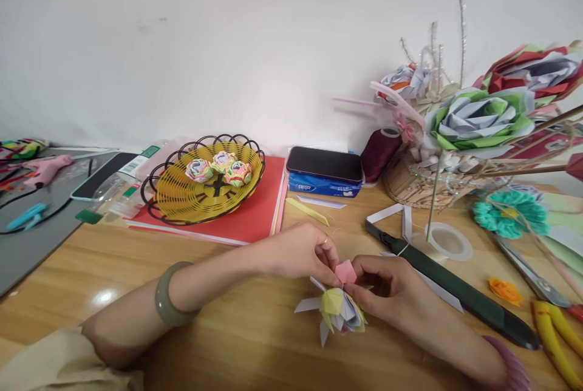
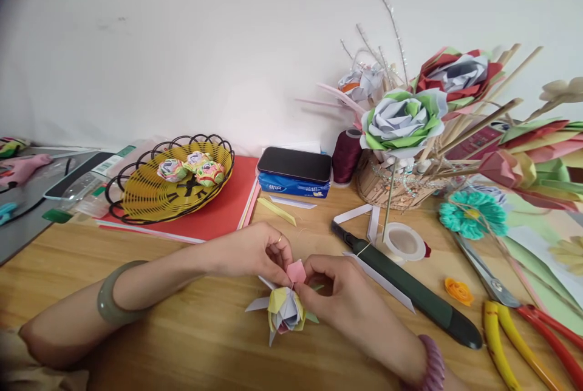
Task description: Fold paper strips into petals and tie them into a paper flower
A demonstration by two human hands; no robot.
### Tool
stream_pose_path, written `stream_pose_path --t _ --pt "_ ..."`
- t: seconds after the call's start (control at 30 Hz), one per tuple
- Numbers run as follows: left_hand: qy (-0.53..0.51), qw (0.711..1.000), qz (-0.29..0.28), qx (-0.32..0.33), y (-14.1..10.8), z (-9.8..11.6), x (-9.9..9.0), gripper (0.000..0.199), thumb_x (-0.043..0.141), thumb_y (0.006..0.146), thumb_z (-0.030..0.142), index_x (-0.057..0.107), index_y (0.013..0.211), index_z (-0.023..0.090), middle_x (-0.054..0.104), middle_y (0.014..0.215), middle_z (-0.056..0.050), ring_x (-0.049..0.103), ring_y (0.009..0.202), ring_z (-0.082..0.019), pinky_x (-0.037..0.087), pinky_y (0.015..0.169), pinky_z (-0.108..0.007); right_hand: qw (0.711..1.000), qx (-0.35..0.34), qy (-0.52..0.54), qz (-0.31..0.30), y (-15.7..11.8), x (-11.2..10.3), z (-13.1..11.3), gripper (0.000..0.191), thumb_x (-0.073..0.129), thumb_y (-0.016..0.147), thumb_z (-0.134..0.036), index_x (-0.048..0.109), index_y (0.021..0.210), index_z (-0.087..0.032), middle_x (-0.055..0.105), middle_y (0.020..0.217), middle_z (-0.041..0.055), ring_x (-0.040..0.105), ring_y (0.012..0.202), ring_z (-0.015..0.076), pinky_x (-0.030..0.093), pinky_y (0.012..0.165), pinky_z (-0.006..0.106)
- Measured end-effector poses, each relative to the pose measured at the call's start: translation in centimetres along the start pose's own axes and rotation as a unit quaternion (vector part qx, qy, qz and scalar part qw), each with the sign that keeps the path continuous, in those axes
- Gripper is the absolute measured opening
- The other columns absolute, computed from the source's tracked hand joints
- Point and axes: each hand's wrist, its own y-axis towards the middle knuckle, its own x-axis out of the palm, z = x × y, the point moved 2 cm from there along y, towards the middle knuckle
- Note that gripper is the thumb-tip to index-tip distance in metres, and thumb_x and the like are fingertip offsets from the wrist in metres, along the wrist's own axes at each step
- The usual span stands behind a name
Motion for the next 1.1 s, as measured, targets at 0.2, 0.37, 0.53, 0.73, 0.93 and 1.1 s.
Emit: stream_pose_path --t 0.2,0.37,0.53,0.73,0.93,1.1 --pt "-0.028 0.999 -0.017 -0.007 -0.2 0.4 -0.1 0.013 0.064 0.06 0.021 0.066 0.07 0.012 0.06 0.065 0.002 0.049 0.061 -0.007 0.039 0.059 -0.018 1.0 -0.003 0.011 0.0 -0.2 -0.1 -0.3 0.02 0.048 0.082 -0.03 0.061 0.073 -0.017 0.06 0.069 0.0008 0.05 0.061 0.0119 0.037 0.052 0.021" --pt "-0.015 1.0 0.005 -0.003 -0.3 0.3 0.1 0.012 0.063 0.059 0.022 0.063 0.067 0.012 0.059 0.064 0.001 0.05 0.059 -0.007 0.04 0.056 -0.018 1.0 -0.019 0.009 -0.008 -0.2 -0.2 -0.5 0.022 0.047 0.083 -0.029 0.056 0.067 -0.017 0.055 0.063 -0.0011 0.045 0.058 0.0101 0.034 0.05 0.02" --pt "0.065 0.997 0.043 0.014 -0.3 0.3 0.4 0.019 0.062 0.062 0.032 0.057 0.063 0.014 0.057 0.063 0.002 0.048 0.058 -0.008 0.036 0.048 -0.017 0.997 -0.049 -0.063 0.018 -0.3 0.0 -0.2 0.026 0.045 0.085 -0.029 0.055 0.064 -0.017 0.054 0.059 -0.0021 0.043 0.054 0.0094 0.032 0.048 0.02" --pt "0.182 0.971 0.119 0.097 -0.8 0.7 0.8 0.021 0.058 0.066 0.031 0.047 0.057 0.015 0.05 0.055 0.004 0.041 0.051 -0.006 0.027 0.042 -0.015 0.973 -0.126 -0.181 0.073 -0.5 0.0 0.0 0.023 0.042 0.088 -0.026 0.058 0.073 -0.019 0.059 0.066 0.0003 0.051 0.059 0.0115 0.039 0.055 0.023" --pt "0.271 0.935 0.149 0.172 -1.1 0.8 1.1 0.011 0.054 0.062 0.012 0.045 0.057 0.015 0.047 0.054 0.006 0.04 0.051 -0.005 0.025 0.044 -0.015 0.95 -0.204 -0.22 0.083 -0.5 -0.2 0.0 0.02 0.041 0.088 -0.019 0.06 0.085 -0.02 0.065 0.087 0.0049 0.06 0.079 0.0157 0.047 0.071 0.029" --pt "0.318 0.91 0.146 0.223 -1.3 1.5 0.6 0.012 0.05 0.067 0.008 0.045 0.058 0.015 0.046 0.058 0.004 0.042 0.056 -0.007 0.031 0.05 -0.017 0.924 -0.255 -0.257 0.124 -0.5 -0.6 0.3 0.019 0.042 0.086 -0.016 0.06 0.093 -0.019 0.065 0.097 0.0075 0.061 0.087 0.0166 0.051 0.073 0.029"
